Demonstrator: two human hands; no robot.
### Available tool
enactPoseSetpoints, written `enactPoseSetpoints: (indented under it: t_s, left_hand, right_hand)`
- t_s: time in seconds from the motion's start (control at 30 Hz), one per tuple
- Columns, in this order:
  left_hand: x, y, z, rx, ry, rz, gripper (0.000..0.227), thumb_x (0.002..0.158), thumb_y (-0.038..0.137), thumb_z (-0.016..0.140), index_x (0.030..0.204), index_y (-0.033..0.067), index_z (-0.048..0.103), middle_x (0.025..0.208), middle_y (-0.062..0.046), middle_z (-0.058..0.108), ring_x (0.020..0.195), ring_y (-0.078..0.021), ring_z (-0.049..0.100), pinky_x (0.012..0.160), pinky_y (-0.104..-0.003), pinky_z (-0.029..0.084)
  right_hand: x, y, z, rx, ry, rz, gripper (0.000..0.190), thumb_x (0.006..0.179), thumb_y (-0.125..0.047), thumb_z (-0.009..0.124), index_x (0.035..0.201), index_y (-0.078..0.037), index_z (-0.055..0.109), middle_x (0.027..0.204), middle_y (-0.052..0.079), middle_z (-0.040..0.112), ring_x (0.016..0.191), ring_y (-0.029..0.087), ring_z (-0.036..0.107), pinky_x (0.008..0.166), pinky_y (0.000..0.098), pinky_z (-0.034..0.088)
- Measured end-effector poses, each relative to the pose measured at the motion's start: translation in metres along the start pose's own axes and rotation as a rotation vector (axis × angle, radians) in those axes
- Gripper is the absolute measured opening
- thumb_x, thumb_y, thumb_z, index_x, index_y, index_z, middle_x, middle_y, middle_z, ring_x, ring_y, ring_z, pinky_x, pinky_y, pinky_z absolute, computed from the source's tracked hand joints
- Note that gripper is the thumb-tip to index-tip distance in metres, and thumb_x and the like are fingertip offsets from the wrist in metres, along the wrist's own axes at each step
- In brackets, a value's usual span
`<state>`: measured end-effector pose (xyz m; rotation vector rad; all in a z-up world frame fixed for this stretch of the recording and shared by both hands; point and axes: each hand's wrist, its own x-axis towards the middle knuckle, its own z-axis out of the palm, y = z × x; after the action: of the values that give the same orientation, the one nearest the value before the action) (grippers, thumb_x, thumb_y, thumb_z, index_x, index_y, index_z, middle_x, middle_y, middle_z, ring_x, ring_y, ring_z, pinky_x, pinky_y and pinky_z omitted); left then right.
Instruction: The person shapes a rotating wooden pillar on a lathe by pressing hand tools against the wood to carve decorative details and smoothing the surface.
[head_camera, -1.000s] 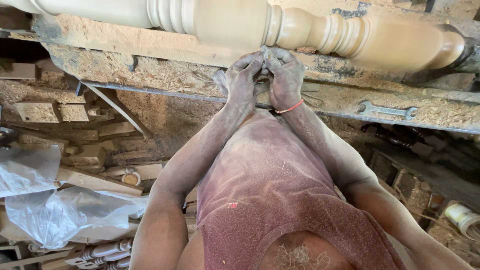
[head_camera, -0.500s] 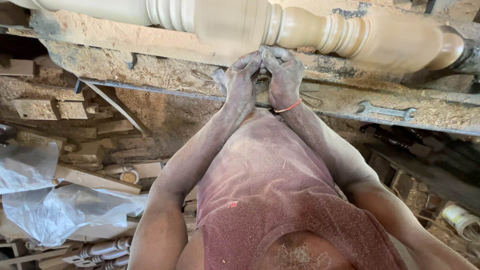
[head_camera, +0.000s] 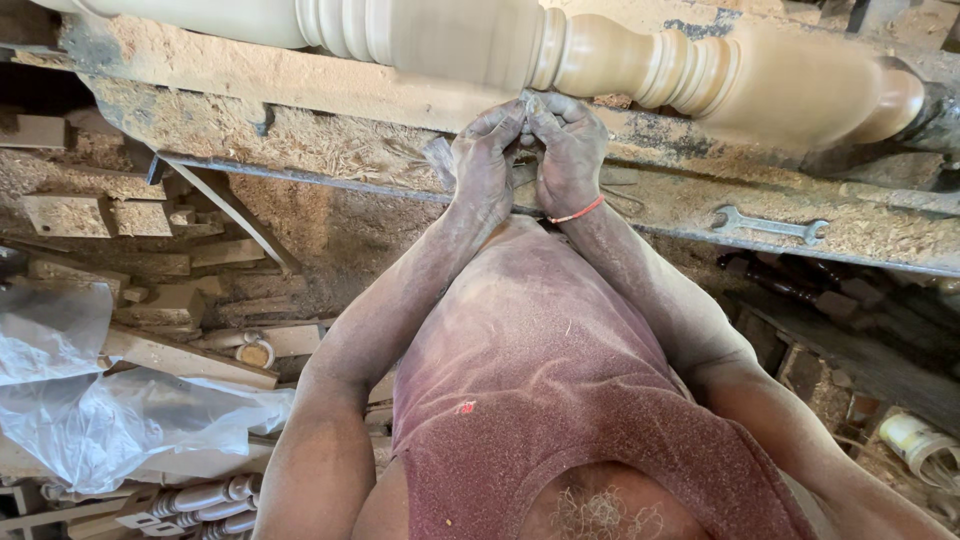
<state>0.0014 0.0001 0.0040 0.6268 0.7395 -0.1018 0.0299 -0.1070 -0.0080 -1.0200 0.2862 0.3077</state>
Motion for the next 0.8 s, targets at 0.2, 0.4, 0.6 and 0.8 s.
enactPoseSetpoints:
  t_s: [0.2, 0.4, 0.6, 0.8]
  left_hand:
    - [0.001, 0.001, 0.001, -0.012, 0.004, -0.004, 0.021, 0.095, 0.007, 0.067, 0.113, -0.0036, 0.071, 0.092, -0.010, 0.073, 0.076, -0.0179, 0.070, 0.063, -0.035, 0.063]
    - [0.006, -0.004, 0.001, -0.002, -0.020, 0.083, 0.021, 0.097, 0.005, 0.069, 0.114, -0.0066, 0.072, 0.095, -0.011, 0.075, 0.078, -0.0176, 0.070, 0.068, -0.032, 0.060]
    - [-0.005, 0.003, 0.011, 0.051, 0.050, 0.026, 0.018, 0.095, 0.010, 0.071, 0.108, -0.0020, 0.073, 0.084, -0.005, 0.069, 0.068, -0.0112, 0.063, 0.060, -0.032, 0.060]
    - [-0.018, -0.001, 0.005, 0.131, 0.082, 0.033, 0.018, 0.094, 0.013, 0.073, 0.103, -0.0019, 0.072, 0.083, -0.005, 0.069, 0.068, -0.0107, 0.064, 0.057, -0.029, 0.058]
  right_hand:
    - [0.004, 0.006, -0.008, 0.112, -0.011, 0.064, 0.009, 0.098, -0.004, 0.071, 0.104, 0.003, 0.072, 0.092, 0.006, 0.074, 0.076, 0.012, 0.067, 0.068, 0.0258, 0.056]
    - [0.008, 0.010, -0.012, 0.150, 0.032, 0.091, 0.009, 0.098, -0.001, 0.072, 0.105, 0.003, 0.071, 0.092, 0.006, 0.072, 0.075, 0.013, 0.066, 0.069, 0.0260, 0.057]
    - [0.005, 0.002, -0.011, 0.156, 0.005, 0.112, 0.010, 0.098, -0.002, 0.069, 0.106, 0.004, 0.070, 0.095, 0.007, 0.072, 0.079, 0.014, 0.067, 0.069, 0.0259, 0.057]
    - [-0.007, 0.004, -0.019, 0.126, -0.083, 0.121, 0.007, 0.101, -0.005, 0.067, 0.105, 0.001, 0.068, 0.095, 0.009, 0.073, 0.079, 0.014, 0.068, 0.071, 0.0274, 0.059]
